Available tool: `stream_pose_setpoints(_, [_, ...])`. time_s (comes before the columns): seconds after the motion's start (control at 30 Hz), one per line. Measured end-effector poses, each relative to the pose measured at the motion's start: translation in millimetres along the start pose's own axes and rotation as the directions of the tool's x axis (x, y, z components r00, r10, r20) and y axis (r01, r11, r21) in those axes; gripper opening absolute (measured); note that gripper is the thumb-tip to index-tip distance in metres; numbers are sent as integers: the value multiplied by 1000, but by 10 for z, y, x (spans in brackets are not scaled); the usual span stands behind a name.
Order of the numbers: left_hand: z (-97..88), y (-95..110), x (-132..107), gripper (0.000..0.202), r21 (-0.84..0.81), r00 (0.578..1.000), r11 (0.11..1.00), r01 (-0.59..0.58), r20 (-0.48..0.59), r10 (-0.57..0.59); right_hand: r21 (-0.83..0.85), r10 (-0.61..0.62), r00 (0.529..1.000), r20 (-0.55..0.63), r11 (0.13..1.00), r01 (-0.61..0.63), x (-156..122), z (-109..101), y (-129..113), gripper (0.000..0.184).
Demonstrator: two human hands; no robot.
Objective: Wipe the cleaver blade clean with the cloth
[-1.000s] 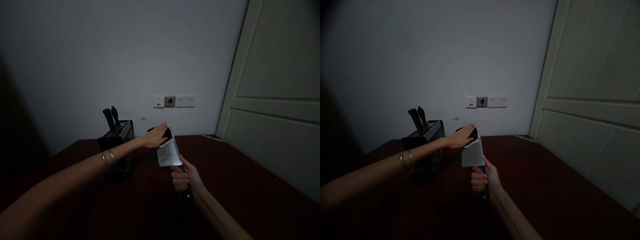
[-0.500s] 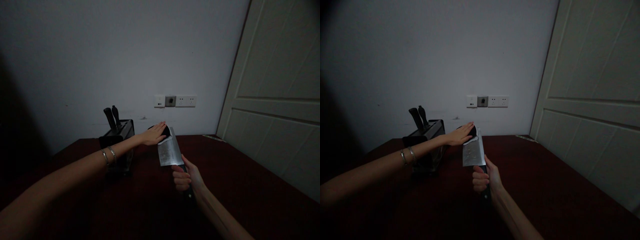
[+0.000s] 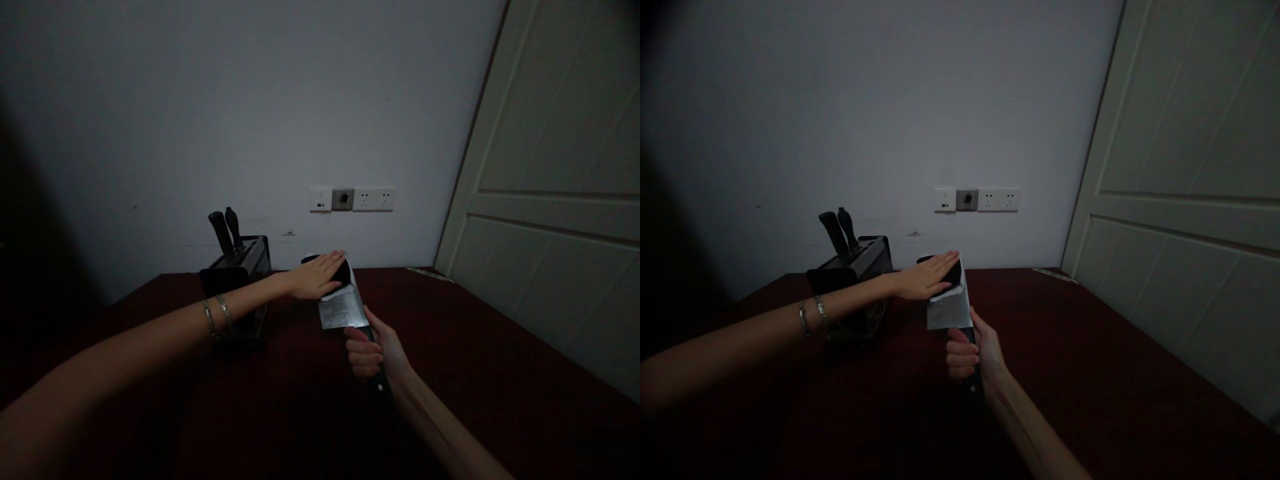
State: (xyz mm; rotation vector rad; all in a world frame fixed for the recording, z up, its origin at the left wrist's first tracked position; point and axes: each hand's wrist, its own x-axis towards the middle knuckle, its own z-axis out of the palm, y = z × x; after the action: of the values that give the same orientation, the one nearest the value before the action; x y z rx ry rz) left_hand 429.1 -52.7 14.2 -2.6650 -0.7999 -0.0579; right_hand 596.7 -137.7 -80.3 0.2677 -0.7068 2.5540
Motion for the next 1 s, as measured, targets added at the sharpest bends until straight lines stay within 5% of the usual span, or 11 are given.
stream_pose_setpoints(0.1, [-19,-4,60,66,14,1000,1000,15,16,-15,0,-4,1000,4,1000,4,-2,2,-10,44])
stream_pose_setpoints(0.3, [-144,346,-55,67,20,977,977,-212,-5,213,-20,-52,999,3,998,52,-28,12,-20,40])
stream_pose_setpoints(0.43, [-204,277,-43,64,33,965,965,-261,13,261,-31,-36,999,7,999,37,-30,21,-26,44])
stream_pose_setpoints(0.6, [-292,84,92,55,74,959,957,-281,50,278,-36,-18,1000,22,999,19,-11,3,-34,47])
stream_pose_setpoints(0.77, [-368,144,118,48,140,980,971,-194,-6,197,-23,-26,999,44,999,27,-4,-18,-27,46])
stream_pose_setpoints(1.0, [-362,218,52,71,-30,983,983,-181,-21,180,-29,-58,998,26,998,59,-14,-20,-45,45])
